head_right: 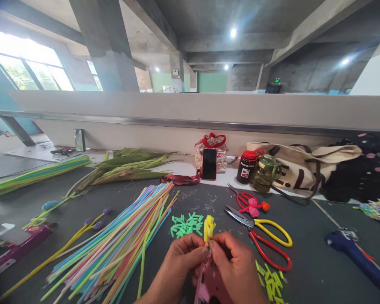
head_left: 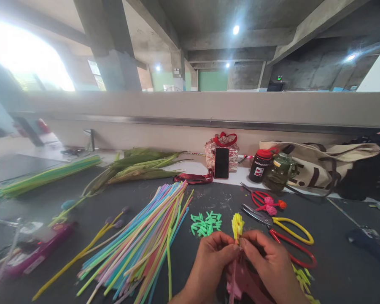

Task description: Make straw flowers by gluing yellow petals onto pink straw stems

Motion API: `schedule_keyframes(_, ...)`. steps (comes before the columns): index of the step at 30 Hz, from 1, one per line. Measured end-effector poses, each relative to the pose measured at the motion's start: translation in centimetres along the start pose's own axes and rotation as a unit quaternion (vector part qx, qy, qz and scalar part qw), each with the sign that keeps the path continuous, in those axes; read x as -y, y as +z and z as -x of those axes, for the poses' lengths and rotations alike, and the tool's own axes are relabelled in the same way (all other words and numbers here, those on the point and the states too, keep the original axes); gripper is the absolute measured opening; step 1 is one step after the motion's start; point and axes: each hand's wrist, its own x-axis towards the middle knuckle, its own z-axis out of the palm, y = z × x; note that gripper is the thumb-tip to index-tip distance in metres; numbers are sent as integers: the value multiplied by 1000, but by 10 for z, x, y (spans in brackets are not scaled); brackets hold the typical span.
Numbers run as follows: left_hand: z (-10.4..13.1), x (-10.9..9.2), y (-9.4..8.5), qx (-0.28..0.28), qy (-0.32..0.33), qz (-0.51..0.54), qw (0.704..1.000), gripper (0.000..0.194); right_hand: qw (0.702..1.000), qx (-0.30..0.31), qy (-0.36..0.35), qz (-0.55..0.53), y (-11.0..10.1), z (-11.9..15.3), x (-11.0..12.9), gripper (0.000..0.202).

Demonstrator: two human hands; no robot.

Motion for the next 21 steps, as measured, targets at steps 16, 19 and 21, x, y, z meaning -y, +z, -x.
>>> schedule_keyframes(16,-1,-1,-3,54,-42,78,995,33,1000,3,-2,-12,-1,0,1,24)
schedule_keyframes(19,-1,2,-3,55,-37,74,995,34,1000,12,9,-19,0,0,1,23)
schedule_keyframes(21,-2,4,-2,56,-37,75,995,34,999,13,17,-23,1,-1,0,21)
